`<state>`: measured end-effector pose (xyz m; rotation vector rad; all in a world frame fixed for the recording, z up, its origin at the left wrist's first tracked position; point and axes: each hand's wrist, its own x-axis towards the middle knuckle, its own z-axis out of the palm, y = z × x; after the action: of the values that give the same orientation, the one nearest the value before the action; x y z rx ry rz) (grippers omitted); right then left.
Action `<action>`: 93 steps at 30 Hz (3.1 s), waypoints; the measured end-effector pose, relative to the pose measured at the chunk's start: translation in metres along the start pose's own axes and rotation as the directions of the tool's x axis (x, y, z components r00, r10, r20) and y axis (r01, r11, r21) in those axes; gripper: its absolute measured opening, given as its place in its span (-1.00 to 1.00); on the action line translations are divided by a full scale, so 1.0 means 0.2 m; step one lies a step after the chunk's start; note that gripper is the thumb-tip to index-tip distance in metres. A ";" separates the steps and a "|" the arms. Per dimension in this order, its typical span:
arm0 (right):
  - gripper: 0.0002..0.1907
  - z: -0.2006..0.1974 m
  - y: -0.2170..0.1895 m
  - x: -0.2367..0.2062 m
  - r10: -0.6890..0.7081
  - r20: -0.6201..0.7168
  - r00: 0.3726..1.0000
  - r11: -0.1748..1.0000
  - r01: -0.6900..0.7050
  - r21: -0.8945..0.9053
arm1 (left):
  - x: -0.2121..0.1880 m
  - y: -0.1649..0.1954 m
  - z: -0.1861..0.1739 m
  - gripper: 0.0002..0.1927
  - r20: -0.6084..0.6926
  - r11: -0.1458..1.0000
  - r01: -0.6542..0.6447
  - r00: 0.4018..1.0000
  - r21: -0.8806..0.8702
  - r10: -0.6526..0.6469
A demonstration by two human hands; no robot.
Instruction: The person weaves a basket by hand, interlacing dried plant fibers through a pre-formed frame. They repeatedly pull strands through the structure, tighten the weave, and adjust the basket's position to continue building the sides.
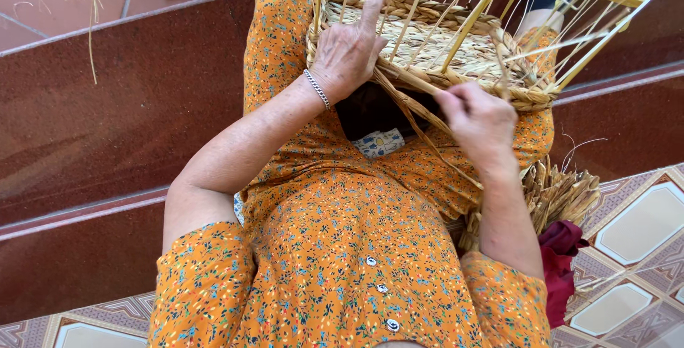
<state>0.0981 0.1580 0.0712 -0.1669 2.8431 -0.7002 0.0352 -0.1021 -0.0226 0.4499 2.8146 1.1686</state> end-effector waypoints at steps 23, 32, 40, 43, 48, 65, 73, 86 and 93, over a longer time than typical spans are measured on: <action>-0.81 -0.13 -0.22 0.16 -0.506 -0.214 0.835 0.848 0.438 -0.297 | -0.07 0.10 -0.14 -0.50 0.000 0.903 -0.429 0.903 -0.033 0.429; -0.87 -0.28 -0.27 0.24 -0.543 0.010 0.840 0.768 0.501 -0.398 | -0.01 0.13 -0.11 -0.84 0.173 0.927 -0.374 0.915 0.020 0.366; -0.80 -0.20 0.12 0.40 -0.027 0.631 0.775 0.755 -0.398 0.521 | 0.01 0.21 -0.18 -0.63 0.168 0.956 -0.288 0.942 -0.048 0.292; -0.73 -0.18 0.15 0.39 0.030 0.613 0.790 0.611 -0.500 0.614 | 0.05 0.22 -0.14 -0.67 0.198 0.992 -0.120 0.972 -0.049 0.127; -0.63 -0.12 0.02 0.25 -0.141 0.180 0.973 0.929 0.067 0.364 | 0.04 0.16 -0.16 -0.84 0.108 0.957 -0.091 0.986 -0.276 0.125; -0.66 0.19 -0.10 0.14 -0.236 -0.183 0.954 0.967 0.212 -0.143 | 0.13 0.09 -0.10 -0.77 0.179 0.977 -0.190 0.962 -0.102 0.206; -0.50 0.18 -0.28 0.08 -0.421 -0.094 0.902 0.883 0.384 -0.270 | 0.33 0.12 -0.15 -0.79 0.568 0.975 0.151 0.822 -0.161 -0.034; -0.70 0.08 -0.07 0.08 -0.373 -0.120 0.920 0.927 0.363 -0.099 | 0.27 0.09 -0.11 -0.77 0.438 0.990 -0.077 0.891 -0.116 0.121; -0.65 0.19 -0.05 0.20 -0.374 -0.270 0.887 0.919 0.314 -0.240 | 0.05 0.12 -0.15 -0.87 0.216 0.940 -0.321 0.915 -0.118 0.340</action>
<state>0.0691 0.1265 0.0366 -0.6671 3.2242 -0.5548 0.0268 -0.1034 0.0167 1.0183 2.5422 1.1838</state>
